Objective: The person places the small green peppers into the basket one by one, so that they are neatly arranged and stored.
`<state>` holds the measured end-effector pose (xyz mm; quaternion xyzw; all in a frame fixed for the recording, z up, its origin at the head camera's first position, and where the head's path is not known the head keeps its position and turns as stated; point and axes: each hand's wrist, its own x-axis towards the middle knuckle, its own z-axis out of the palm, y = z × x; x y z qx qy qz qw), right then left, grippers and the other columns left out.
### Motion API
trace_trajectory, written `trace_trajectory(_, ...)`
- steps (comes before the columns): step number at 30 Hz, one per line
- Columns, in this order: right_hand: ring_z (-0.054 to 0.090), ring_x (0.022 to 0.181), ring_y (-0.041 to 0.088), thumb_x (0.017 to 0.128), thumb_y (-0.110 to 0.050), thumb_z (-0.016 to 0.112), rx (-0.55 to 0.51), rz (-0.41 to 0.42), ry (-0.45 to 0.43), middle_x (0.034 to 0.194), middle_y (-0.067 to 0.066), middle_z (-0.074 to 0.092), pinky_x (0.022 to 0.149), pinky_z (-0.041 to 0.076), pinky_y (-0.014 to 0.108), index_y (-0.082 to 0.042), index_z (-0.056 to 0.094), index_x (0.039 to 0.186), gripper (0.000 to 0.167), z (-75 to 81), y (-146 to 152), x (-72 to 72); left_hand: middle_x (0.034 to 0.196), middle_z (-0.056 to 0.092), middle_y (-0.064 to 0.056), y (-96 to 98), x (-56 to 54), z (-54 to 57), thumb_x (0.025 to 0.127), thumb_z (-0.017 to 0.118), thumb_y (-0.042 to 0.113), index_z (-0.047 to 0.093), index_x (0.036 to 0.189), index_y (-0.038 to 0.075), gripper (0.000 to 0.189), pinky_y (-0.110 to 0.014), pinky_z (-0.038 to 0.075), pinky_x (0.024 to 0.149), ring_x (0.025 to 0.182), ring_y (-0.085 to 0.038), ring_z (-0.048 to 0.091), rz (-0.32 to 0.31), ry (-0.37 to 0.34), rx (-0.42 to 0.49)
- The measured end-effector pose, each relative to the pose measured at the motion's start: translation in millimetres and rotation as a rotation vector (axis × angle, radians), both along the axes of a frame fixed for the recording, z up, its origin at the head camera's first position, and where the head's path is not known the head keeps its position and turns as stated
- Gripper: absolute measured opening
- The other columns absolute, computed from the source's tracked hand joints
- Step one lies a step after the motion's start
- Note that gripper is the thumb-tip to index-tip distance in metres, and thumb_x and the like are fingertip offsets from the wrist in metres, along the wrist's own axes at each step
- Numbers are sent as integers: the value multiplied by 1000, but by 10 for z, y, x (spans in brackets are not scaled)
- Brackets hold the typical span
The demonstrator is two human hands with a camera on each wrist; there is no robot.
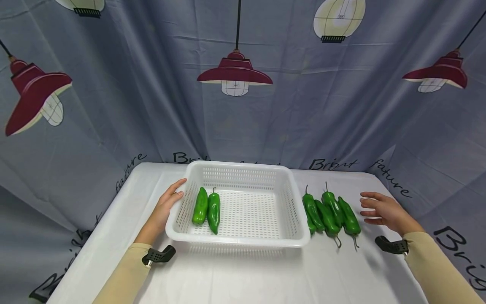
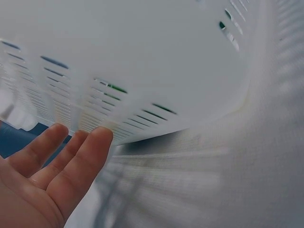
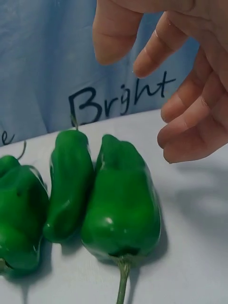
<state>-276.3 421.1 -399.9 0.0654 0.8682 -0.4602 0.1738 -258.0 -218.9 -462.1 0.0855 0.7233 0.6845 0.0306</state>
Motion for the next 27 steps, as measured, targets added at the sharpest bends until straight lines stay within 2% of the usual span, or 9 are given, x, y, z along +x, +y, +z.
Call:
trace_trajectory(4,65,99,7,108,-28,46,6,-41,-12,159,39,19,87,62,35,9,15,157,69,-104,-3,-28,169,23,-14,-8,1,-2,112,34,27,22,163,16,53,-17,51,98,142,-23,44,-2,-2,11)
trace_trajectory(8,64,96,12,106,-24,50,24,-79,-23,154,39,24,85,62,36,7,19,157,67,-192,-28,-55,169,22,-16,-6,5,1,112,34,29,21,163,15,54,-17,51,98,147,-35,40,-3,3,14)
trace_trajectory(13,65,94,14,105,-21,51,59,-75,-16,140,35,45,87,62,41,7,24,156,64,-284,-72,-58,169,22,-15,-5,1,-3,112,33,27,21,163,15,54,-19,51,100,150,-43,33,-4,6,20)
trace_trajectory(16,65,95,13,103,-20,52,67,-61,-11,134,35,51,88,62,42,8,25,155,64,-314,-104,-57,170,22,-14,-8,-3,-2,112,33,26,21,163,16,54,-19,51,100,150,-43,33,-1,-3,26)
trace_trajectory(23,65,97,13,103,-19,51,65,-53,-17,144,40,42,88,61,42,7,25,156,65,-346,-152,-81,170,21,-16,-6,11,9,112,33,26,20,163,14,54,-17,51,99,149,-42,33,-7,-5,32)
trace_trajectory(27,64,96,14,104,-21,51,63,-44,-13,139,37,46,86,62,41,7,25,156,64,-349,-161,-79,169,23,-15,-9,-8,-6,112,35,26,22,163,15,54,-18,51,99,145,-32,41,-8,-5,32)
